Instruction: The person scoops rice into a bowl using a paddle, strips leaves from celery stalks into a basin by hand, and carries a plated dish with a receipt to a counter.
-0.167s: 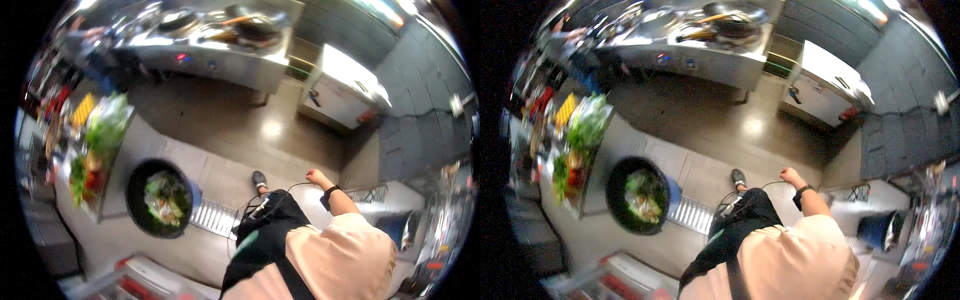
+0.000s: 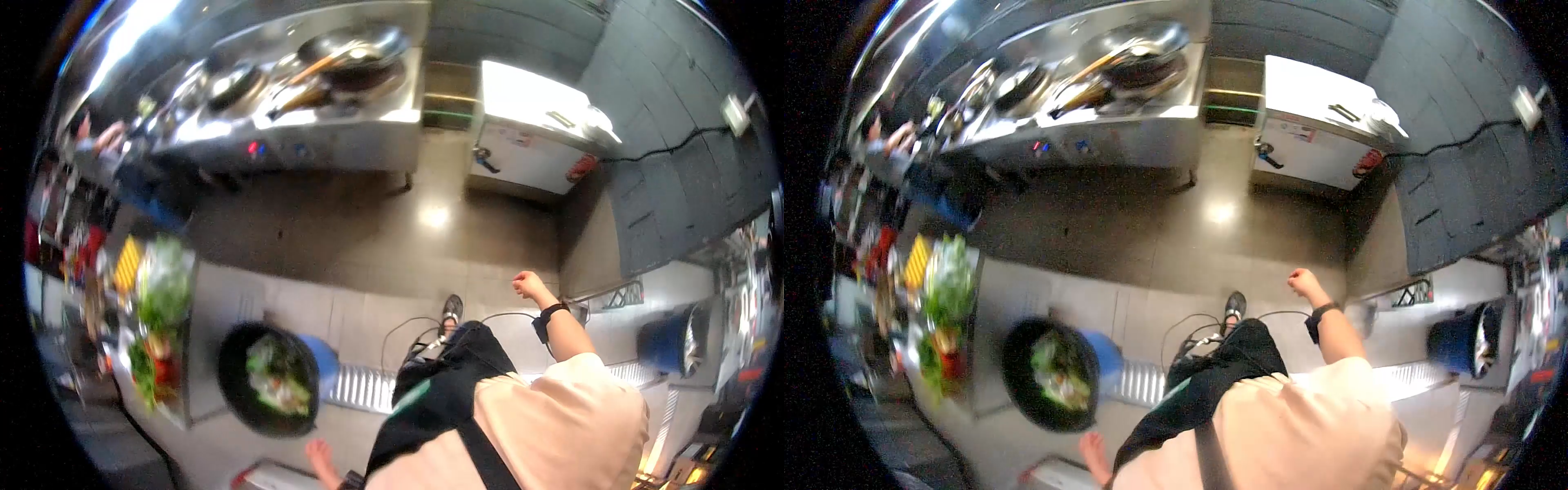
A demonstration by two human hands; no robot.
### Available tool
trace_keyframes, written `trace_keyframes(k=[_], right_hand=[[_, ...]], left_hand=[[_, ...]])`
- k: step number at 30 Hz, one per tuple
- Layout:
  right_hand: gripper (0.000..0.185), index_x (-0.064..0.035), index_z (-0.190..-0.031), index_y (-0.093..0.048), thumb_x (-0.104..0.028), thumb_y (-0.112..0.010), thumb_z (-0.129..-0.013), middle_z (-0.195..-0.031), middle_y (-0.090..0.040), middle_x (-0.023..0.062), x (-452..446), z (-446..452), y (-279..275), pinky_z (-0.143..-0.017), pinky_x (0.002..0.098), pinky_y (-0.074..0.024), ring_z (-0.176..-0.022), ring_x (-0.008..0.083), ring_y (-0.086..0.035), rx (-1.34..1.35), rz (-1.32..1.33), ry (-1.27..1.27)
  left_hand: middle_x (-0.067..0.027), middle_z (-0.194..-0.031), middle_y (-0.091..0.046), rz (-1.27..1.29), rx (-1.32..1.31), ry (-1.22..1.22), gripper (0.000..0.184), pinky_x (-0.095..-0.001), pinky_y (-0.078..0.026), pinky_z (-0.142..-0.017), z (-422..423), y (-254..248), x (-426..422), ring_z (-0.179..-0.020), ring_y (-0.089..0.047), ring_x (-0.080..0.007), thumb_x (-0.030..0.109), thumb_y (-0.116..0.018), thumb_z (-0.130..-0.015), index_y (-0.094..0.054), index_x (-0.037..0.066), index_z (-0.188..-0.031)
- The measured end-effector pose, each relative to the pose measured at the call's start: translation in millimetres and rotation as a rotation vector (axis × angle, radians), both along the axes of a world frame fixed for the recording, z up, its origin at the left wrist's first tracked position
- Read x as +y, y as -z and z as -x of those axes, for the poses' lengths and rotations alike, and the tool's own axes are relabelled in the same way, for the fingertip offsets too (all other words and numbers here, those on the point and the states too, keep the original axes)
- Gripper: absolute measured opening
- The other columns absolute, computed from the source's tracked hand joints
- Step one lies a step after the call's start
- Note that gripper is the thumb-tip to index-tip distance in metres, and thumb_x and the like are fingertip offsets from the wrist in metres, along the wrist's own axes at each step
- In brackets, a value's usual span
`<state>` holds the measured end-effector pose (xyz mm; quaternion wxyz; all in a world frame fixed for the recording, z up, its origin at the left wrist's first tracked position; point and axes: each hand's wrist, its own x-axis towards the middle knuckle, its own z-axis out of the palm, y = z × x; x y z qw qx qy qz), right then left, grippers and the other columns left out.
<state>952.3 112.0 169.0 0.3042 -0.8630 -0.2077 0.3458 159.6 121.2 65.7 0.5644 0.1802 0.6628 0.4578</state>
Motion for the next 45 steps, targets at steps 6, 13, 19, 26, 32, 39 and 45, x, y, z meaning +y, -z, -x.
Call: trace_keyframes(k=[6,13,19,26,32,39,45], right_hand=[[0.02,-0.005,-0.101,-0.059,-0.013,-0.061,-0.083,-0.077,-0.061,0.0022,53,-146,-20,-0.047,0.0261,-0.0441,-0.059,0.0094,-0.055,0.074,-0.371,0.163],[0.02,-0.0046,-0.102,-0.058,-0.014,-0.062,-0.085,-0.081,-0.062,0.0036,60,-261,-82,-0.047,0.0258,-0.0442,-0.062,0.0098,-0.058,0.132,-0.477,0.444],[0.025,-0.003,-0.108,-0.055,-0.014,-0.06,-0.086,-0.08,-0.061,0.004,114,-358,-136,-0.05,0.0235,-0.0452,-0.061,0.0092,-0.056,0.065,-0.598,0.586],[0.029,-0.0029,-0.111,-0.056,-0.018,-0.061,-0.086,-0.086,-0.062,0.0041,152,-481,-212,-0.055,0.0246,-0.0492,-0.069,0.0118,-0.059,-0.134,-0.506,0.768],[0.037,-0.0003,-0.106,-0.051,-0.023,-0.068,-0.081,-0.08,-0.06,0.0088,197,-584,-228,-0.049,0.0271,-0.0489,-0.06,0.0139,-0.058,-0.271,-0.402,0.908],[0.068,0.0085,-0.113,-0.042,-0.03,-0.079,-0.07,-0.097,-0.061,0.0228,232,-700,-216,-0.057,0.0386,-0.0554,-0.084,0.0315,-0.064,-0.131,-0.422,1.056],[0.02,-0.002,-0.1,-0.055,-0.008,-0.064,-0.083,-0.075,-0.059,0.0064,200,-753,-220,-0.045,0.0268,-0.0481,-0.055,0.0142,-0.057,0.431,-0.816,0.822]], left_hand=[[-0.0138,-0.091,-0.063,-0.317,0.729,1.082,0.029,-0.0326,-0.048,-0.073,-272,-128,266,-0.08,-0.06,-0.0214,0.025,-0.061,-0.087,-0.058,0.001,-0.102],[-0.0166,-0.101,-0.065,-0.5,0.752,1.319,0.031,-0.0348,-0.048,-0.081,-495,-214,387,-0.093,-0.062,-0.0262,0.025,-0.061,-0.086,-0.058,0.002,-0.107],[-0.0153,-0.1,-0.066,-0.425,0.864,1.591,0.033,-0.0337,-0.049,-0.08,-604,-247,463,-0.093,-0.063,-0.024,0.027,-0.064,-0.085,-0.06,0.003,-0.106],[-0.0165,-0.09,-0.066,-0.625,0.812,1.712,0.027,-0.0349,-0.05,-0.075,-787,-297,577,-0.085,-0.064,-0.0269,0.023,-0.066,-0.083,-0.061,0.002,-0.1],[-0.0166,-0.089,-0.065,-0.984,0.638,2.034,0.022,-0.0367,-0.05,-0.07,-1001,-393,617,-0.08,-0.063,-0.0285,0.02,-0.062,-0.085,-0.06,0.001,-0.095],[-0.0117,-0.073,-0.063,-0.858,0.476,2.16,0.02,-0.0328,-0.048,-0.06,-1234,-443,510,-0.065,-0.06,-0.021,0.021,-0.058,-0.088,-0.059,0.001,-0.091],[-0.0087,-0.072,-0.06,-0.811,0.353,2.012,0.026,-0.0294,-0.049,-0.055,-1418,-407,412,-0.062,-0.061,-0.0158,0.025,-0.057,-0.09,-0.054,-0.001,-0.091]])
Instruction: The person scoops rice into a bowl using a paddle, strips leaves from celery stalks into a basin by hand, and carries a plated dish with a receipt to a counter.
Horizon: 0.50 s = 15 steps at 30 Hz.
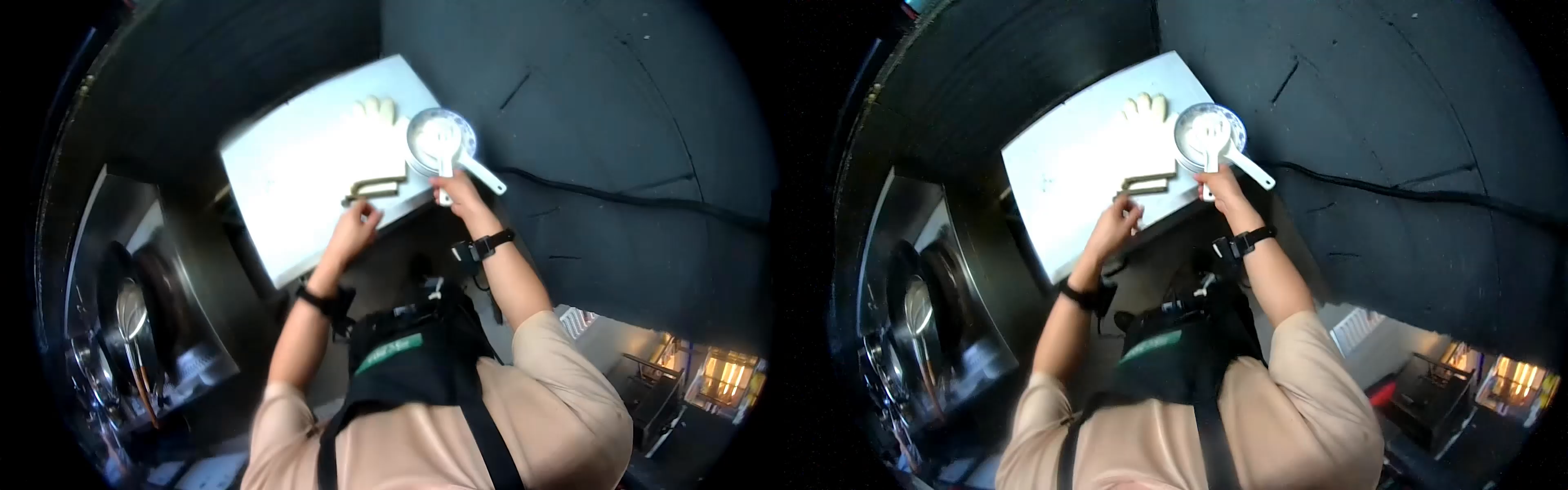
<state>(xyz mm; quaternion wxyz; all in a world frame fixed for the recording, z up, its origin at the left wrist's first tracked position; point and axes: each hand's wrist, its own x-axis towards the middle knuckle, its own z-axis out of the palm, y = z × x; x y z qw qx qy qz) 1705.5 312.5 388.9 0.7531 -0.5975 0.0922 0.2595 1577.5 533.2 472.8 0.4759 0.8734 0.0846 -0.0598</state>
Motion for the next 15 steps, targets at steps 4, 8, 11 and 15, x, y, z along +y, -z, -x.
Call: trace_keyframes(k=[4,8,11,15], right_hand=[[0.016,-0.0022,-0.091,-0.053,-0.007,-0.063,-0.079,-0.067,-0.055,0.0057,-52,-15,-46,-0.041,0.0291,-0.0385,-0.049,0.0154,-0.051,-0.212,0.212,-0.148],[0.028,0.0031,-0.091,-0.055,-0.011,-0.065,-0.069,-0.087,-0.058,0.0192,-92,-23,-30,-0.073,0.0418,-0.0453,-0.081,0.04,-0.055,-0.722,0.795,-0.142],[0.032,0.003,-0.098,-0.058,-0.009,-0.061,-0.069,-0.105,-0.055,0.0188,-95,-39,-2,-0.085,0.0367,-0.0437,-0.097,0.0345,-0.055,-0.925,0.747,-0.172],[0.033,0.0032,-0.101,-0.057,-0.007,-0.061,-0.07,-0.095,-0.06,0.0156,-83,-36,32,-0.081,0.0327,-0.0454,-0.089,0.0281,-0.059,-0.642,0.733,-0.427]], left_hand=[[-0.0136,-0.061,-0.062,-0.06,-0.013,-0.283,0.039,-0.0372,-0.05,-0.057,-107,61,-24,-0.054,-0.062,-0.0261,0.038,-0.061,-0.084,-0.056,-0.001,-0.08],[-0.0177,-0.067,-0.064,-0.097,0.128,-0.376,0.04,-0.0402,-0.051,-0.064,-136,69,-45,-0.066,-0.065,-0.0324,0.038,-0.061,-0.083,-0.056,-0.002,-0.081],[-0.0231,-0.08,-0.065,-0.384,0.08,-0.335,0.035,-0.0432,-0.051,-0.07,-148,74,-44,-0.078,-0.064,-0.0369,0.031,-0.061,-0.082,-0.059,-0.004,-0.087],[-0.0275,-0.087,-0.064,-0.408,0.177,-0.363,0.03,-0.0445,-0.05,-0.074,-147,93,-41,-0.083,-0.063,-0.0407,0.02,-0.06,-0.076,-0.062,-0.006,-0.09]])
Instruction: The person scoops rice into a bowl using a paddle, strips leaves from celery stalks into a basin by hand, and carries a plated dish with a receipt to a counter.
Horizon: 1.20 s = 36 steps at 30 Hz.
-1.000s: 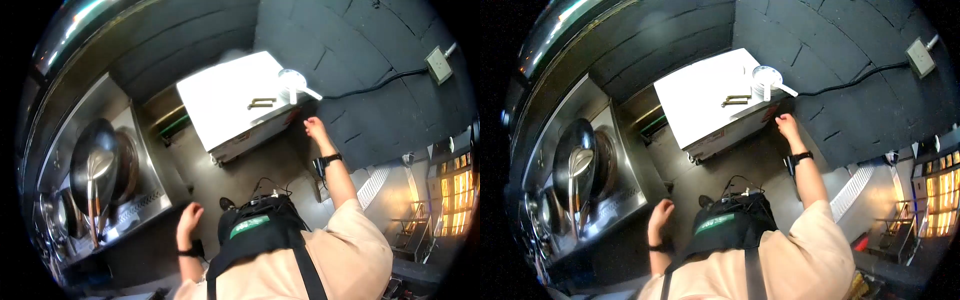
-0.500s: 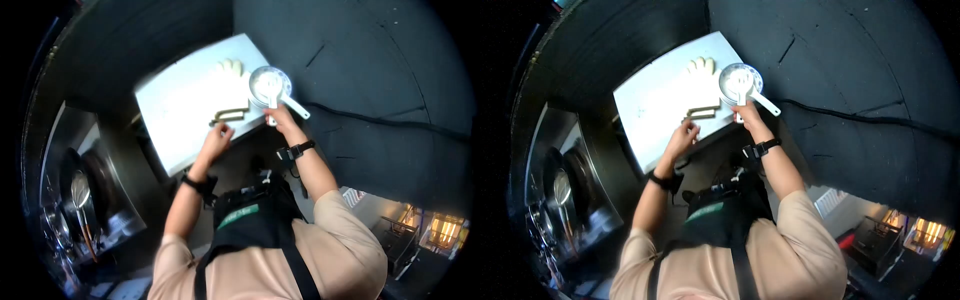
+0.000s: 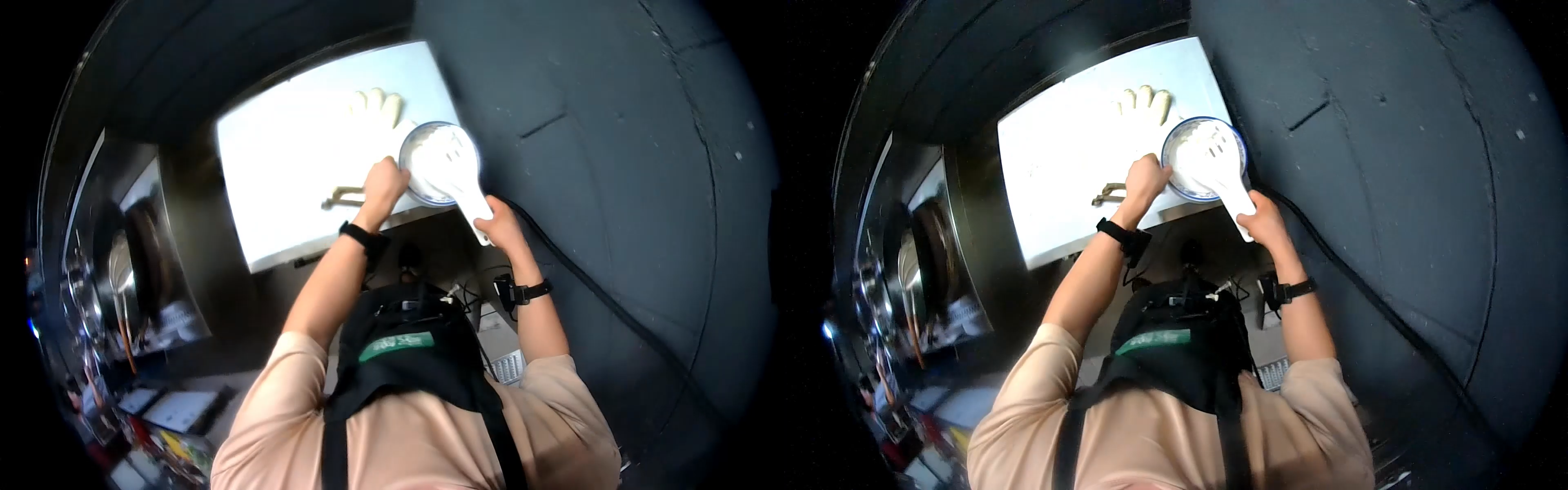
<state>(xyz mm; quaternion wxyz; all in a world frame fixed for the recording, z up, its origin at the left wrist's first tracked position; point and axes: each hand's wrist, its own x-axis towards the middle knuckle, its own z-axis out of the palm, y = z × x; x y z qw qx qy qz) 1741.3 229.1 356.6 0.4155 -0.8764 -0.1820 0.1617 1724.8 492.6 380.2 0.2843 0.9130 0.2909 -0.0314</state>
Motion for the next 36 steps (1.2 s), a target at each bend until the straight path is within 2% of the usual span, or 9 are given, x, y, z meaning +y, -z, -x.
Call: trace_keyframes(k=[2,6,14,16,20,23,27,31,36], right_hand=[[0.031,0.0018,-0.1,-0.057,-0.005,-0.06,-0.07,-0.085,-0.061,0.0115,3,4,-15,-0.074,0.0339,-0.0465,-0.077,0.0238,-0.058,0.363,-0.261,0.063],[0.028,0.0019,-0.099,-0.058,-0.004,-0.059,-0.072,-0.085,-0.061,0.0059,-7,3,-30,-0.07,0.0257,-0.0452,-0.076,0.0109,-0.054,0.267,-0.355,0.074],[0.021,0.0011,-0.093,-0.057,-0.001,-0.059,-0.072,-0.08,-0.059,0.0035,-21,-19,-35,-0.067,0.0262,-0.0442,-0.072,0.0114,-0.053,0.147,-0.321,0.088],[0.018,0.0011,-0.09,-0.057,-0.001,-0.058,-0.072,-0.077,-0.058,0.0041,-11,-37,-17,-0.064,0.0269,-0.0439,-0.069,0.0116,-0.052,0.069,-0.265,0.061],[0.016,0.0011,-0.086,-0.057,-0.002,-0.059,-0.07,-0.072,-0.057,0.0062,20,-61,53,-0.06,0.0279,-0.0438,-0.065,0.0129,-0.053,0.038,-0.157,0.067],[0.022,0.0,-0.088,-0.058,-0.006,-0.063,-0.068,-0.081,-0.061,0.0116,4,-108,83,-0.068,0.0376,-0.0465,-0.072,0.0267,-0.058,-0.222,0.105,0.047],[0.031,-0.0002,-0.096,-0.059,-0.007,-0.062,-0.066,-0.101,-0.058,0.0158,44,-128,61,-0.082,0.0409,-0.044,-0.092,0.0344,-0.055,-0.696,0.043,-0.185],[0.037,-0.0005,-0.1,-0.057,0.004,-0.055,-0.064,-0.084,-0.053,0.0046,102,-84,73,-0.073,0.0268,-0.0441,-0.077,0.015,-0.052,-0.259,-0.092,-0.545],[0.039,-0.0014,-0.101,-0.059,0.002,-0.061,-0.062,-0.092,-0.06,0.013,179,-45,145,-0.078,0.0342,-0.0469,-0.085,0.0298,-0.059,-0.096,0.171,-0.912]], left_hand=[[-0.0241,-0.07,-0.063,-0.041,-0.14,0.055,0.028,-0.0413,-0.051,-0.065,6,-7,-2,-0.066,-0.064,-0.035,0.023,-0.06,-0.075,-0.062,-0.006,-0.077],[-0.0238,-0.058,-0.06,0.481,-0.233,-0.103,0.027,-0.0373,-0.052,-0.057,20,-35,-5,-0.05,-0.062,-0.0307,0.016,-0.057,-0.075,-0.058,-0.011,-0.074],[-0.0231,-0.096,-0.063,0.63,-0.337,-0.362,0.043,-0.0343,-0.05,-0.078,149,-15,64,-0.086,-0.063,-0.0268,0.01,-0.054,-0.076,-0.051,-0.012,-0.112],[-0.0156,-0.094,-0.059,0.641,-0.38,-0.424,0.046,-0.0261,-0.05,-0.062,198,3,79,-0.072,-0.059,-0.0175,0.001,-0.046,-0.077,-0.041,-0.011,-0.121],[-0.0153,-0.104,-0.058,0.713,-0.503,-0.709,0.049,-0.0269,-0.052,-0.067,321,74,87,-0.083,-0.06,-0.0176,0.001,-0.043,-0.076,-0.041,-0.005,-0.124],[-0.0157,-0.11,-0.057,0.95,-0.573,-0.897,0.051,-0.0296,-0.053,-0.075,362,51,36,-0.094,-0.06,-0.0206,-0.001,-0.042,-0.073,-0.041,-0.004,-0.124],[-0.0171,-0.116,-0.053,0.976,-0.802,-1.291,0.056,-0.0315,-0.051,-0.082,424,82,-3,-0.103,-0.057,-0.0242,-0.001,-0.042,-0.072,-0.038,-0.002,-0.128],[-0.017,-0.118,-0.052,1.026,-1.019,-1.437,0.059,-0.0352,-0.051,-0.086,483,139,-41,-0.105,-0.055,-0.0271,-0.001,-0.042,-0.07,-0.037,-0.001,-0.129],[-0.0157,-0.126,-0.049,1.118,-1.172,-1.71,0.058,-0.0423,-0.047,-0.088,524,173,-73,-0.112,-0.051,-0.0286,0.016,-0.053,-0.076,-0.038,0.002,-0.131]])
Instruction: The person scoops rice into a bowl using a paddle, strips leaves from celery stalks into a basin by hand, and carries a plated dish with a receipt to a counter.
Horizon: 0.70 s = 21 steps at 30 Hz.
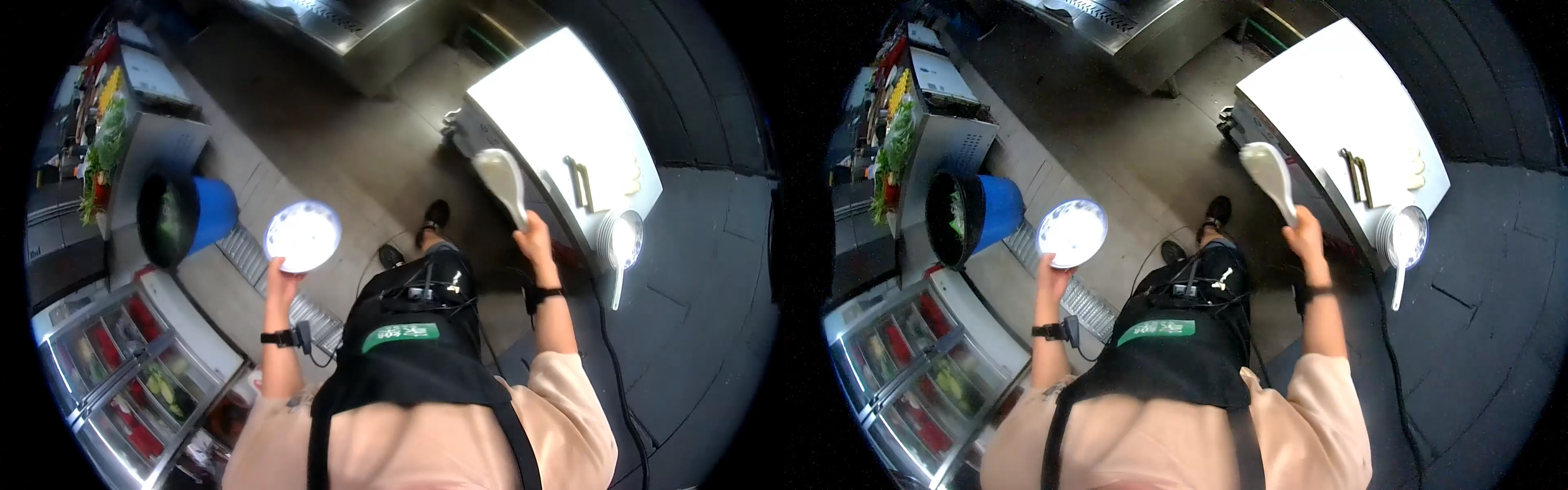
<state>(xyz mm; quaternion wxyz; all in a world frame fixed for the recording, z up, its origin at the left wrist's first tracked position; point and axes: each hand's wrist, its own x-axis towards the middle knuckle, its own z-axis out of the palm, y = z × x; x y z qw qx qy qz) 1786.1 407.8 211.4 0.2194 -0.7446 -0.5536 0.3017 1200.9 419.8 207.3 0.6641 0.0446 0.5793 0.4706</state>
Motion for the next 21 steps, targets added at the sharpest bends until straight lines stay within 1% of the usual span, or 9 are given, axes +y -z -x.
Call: trace_keyframes(k=[1,5,7,10,12,15,17,20,21], right_hand=[[0.04,-0.0002,-0.102,-0.059,-0.001,-0.062,-0.063,-0.096,-0.058,0.0156,7,5,7,-0.082,0.0349,-0.046,-0.09,0.0345,-0.057,-0.028,-0.017,-0.118],[0.038,-0.0025,-0.102,-0.064,-0.005,-0.064,-0.064,-0.129,-0.05,0.0149,75,14,142,-0.099,0.0384,-0.0396,-0.119,0.0331,-0.044,-0.121,0.061,-0.387],[0.04,-0.0037,-0.104,-0.065,-0.007,-0.066,-0.064,-0.135,-0.044,0.0144,103,13,181,-0.103,0.0381,-0.0367,-0.123,0.0338,-0.041,-0.16,0.18,-0.399],[0.039,-0.0053,-0.106,-0.065,-0.009,-0.065,-0.067,-0.141,-0.037,0.0138,147,4,256,-0.106,0.0389,-0.0337,-0.127,0.0337,-0.037,-0.145,0.312,-0.361],[0.035,-0.0114,-0.104,-0.068,-0.013,-0.063,-0.07,-0.139,-0.038,0.0177,167,3,293,-0.107,0.0402,-0.0285,-0.128,0.037,-0.032,-0.152,0.308,-0.204],[0.036,-0.0121,-0.105,-0.067,-0.014,-0.064,-0.07,-0.13,-0.045,0.0185,181,-2,316,-0.104,0.04,-0.0319,-0.123,0.0372,-0.039,-0.173,0.443,-0.151],[0.036,-0.0103,-0.105,-0.067,-0.014,-0.067,-0.069,-0.122,-0.047,0.0204,183,-12,359,-0.1,0.0401,-0.0358,-0.115,0.0374,-0.046,0.089,0.45,-0.147],[0.031,-0.0089,-0.102,-0.067,-0.011,-0.061,-0.072,-0.118,-0.056,0.0216,195,-12,331,-0.098,0.0419,-0.0398,-0.114,0.0377,-0.051,0.168,0.565,-0.149],[0.028,-0.007,-0.096,-0.068,-0.01,-0.062,-0.07,-0.11,-0.059,0.0229,193,-9,329,-0.091,0.0428,-0.0437,-0.106,0.0375,-0.056,0.18,0.502,-0.114]], left_hand=[[-0.0139,-0.13,-0.047,-0.016,-0.009,0.015,0.063,-0.0422,-0.045,-0.088,9,-6,-11,-0.113,-0.05,-0.0284,0.032,-0.059,-0.079,-0.038,0.005,-0.133],[-0.0118,-0.123,-0.053,-0.143,0.022,-0.382,0.056,-0.0398,-0.047,-0.085,99,20,-22,-0.107,-0.053,-0.0262,0.034,-0.065,-0.079,-0.046,0.007,-0.125],[-0.014,-0.118,-0.054,-0.195,0.489,-0.432,0.054,-0.0386,-0.049,-0.08,152,-22,0,-0.098,-0.055,-0.0264,0.03,-0.067,-0.079,-0.048,0.004,-0.121],[-0.0173,-0.11,-0.055,0.015,1.6,-0.305,0.051,-0.0369,-0.052,-0.073,194,-109,20,-0.083,-0.058,-0.0266,0.025,-0.071,-0.078,-0.049,-0.001,-0.116],[-0.0194,-0.105,-0.055,0.152,1.995,-0.26,0.049,-0.0357,-0.053,-0.068,195,-132,27,-0.073,-0.06,-0.0268,0.022,-0.073,-0.078,-0.05,-0.005,-0.112],[-0.0201,-0.109,-0.054,0.309,1.812,-0.189,0.058,-0.037,-0.053,-0.067,242,-108,12,-0.083,-0.06,-0.0281,0.023,-0.073,-0.078,-0.04,-0.004,-0.118],[-0.0179,-0.114,-0.053,0.421,1.531,-0.228,0.058,-0.0372,-0.052,-0.071,173,-95,14,-0.09,-0.059,-0.0283,0.031,-0.066,-0.082,-0.038,0.0,-0.123],[-0.0145,-0.122,-0.053,0.486,1.126,-0.213,0.06,-0.0375,-0.05,-0.076,48,-82,51,-0.101,-0.057,-0.0286,0.044,-0.056,-0.088,-0.035,0.006,-0.129],[-0.0123,-0.122,-0.053,0.41,1.045,-0.155,0.058,-0.0382,-0.049,-0.078,75,-55,42,-0.103,-0.057,-0.0273,0.044,-0.055,-0.088,-0.036,0.008,-0.129]])
